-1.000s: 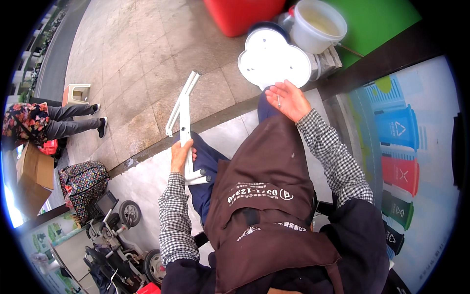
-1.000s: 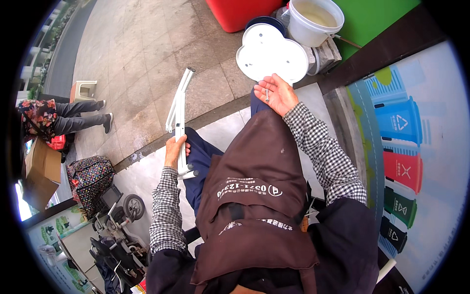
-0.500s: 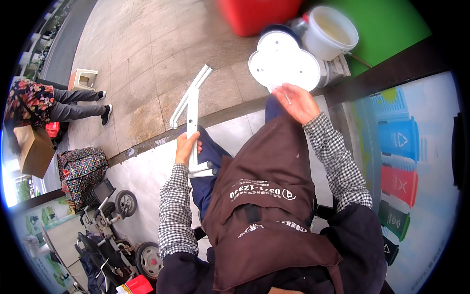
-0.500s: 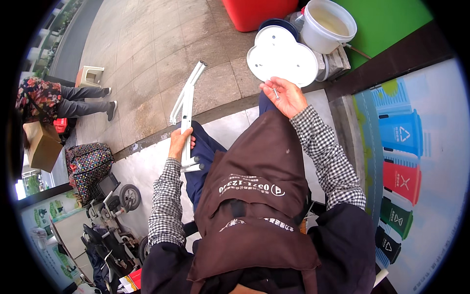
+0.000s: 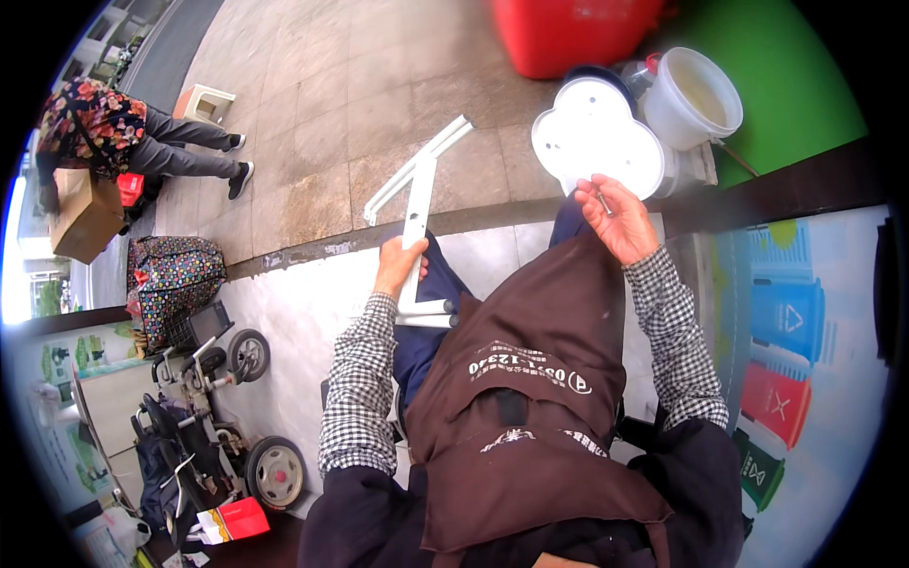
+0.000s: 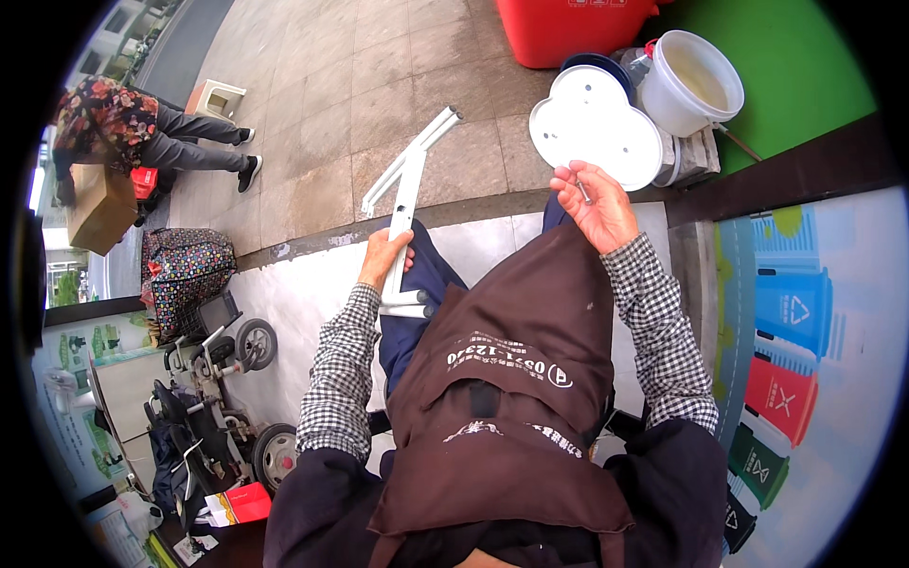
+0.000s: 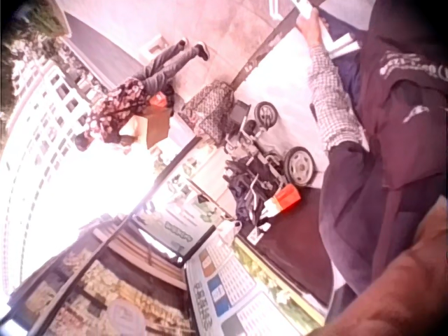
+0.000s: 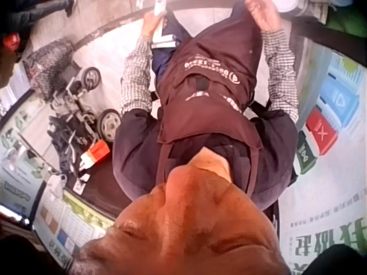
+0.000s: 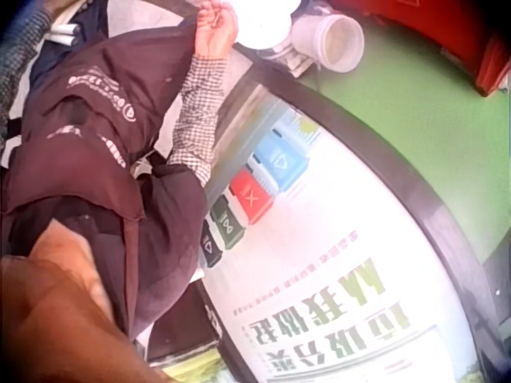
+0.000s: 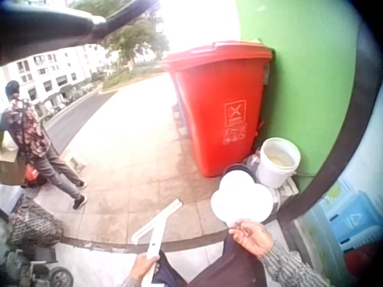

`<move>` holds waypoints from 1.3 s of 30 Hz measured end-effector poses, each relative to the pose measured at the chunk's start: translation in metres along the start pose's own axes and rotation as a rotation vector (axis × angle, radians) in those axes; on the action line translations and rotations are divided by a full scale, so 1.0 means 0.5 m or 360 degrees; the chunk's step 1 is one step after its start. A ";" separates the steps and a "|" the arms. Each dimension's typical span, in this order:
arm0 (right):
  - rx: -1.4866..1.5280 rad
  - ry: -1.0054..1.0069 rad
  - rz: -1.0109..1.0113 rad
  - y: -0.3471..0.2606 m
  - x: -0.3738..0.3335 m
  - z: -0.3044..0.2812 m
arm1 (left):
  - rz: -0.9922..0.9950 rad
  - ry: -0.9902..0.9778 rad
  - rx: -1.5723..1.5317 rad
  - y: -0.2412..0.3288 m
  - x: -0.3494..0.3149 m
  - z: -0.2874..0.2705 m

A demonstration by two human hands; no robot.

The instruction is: The person unscrews bolts from a white plastic panel by hand, then pulls apart sections of a white metal frame before placing the components into blue recycling bins.

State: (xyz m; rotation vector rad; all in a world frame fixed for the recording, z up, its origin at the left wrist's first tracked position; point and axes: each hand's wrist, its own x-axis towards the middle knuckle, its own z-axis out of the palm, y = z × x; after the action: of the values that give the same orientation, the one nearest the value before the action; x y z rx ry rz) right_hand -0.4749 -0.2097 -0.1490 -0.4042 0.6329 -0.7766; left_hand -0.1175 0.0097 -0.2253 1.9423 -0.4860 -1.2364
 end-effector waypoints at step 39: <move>-0.0422 0.0135 0.0068 0.024 0.045 -0.134 | 0.0166 0.0072 -0.0078 -0.031 0.019 0.014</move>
State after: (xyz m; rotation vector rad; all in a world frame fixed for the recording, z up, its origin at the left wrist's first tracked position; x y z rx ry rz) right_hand -0.5004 -0.2260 -0.2140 -0.6005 0.8253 -0.6733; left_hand -0.1208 0.0104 -0.2443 1.8759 -0.5223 -1.1259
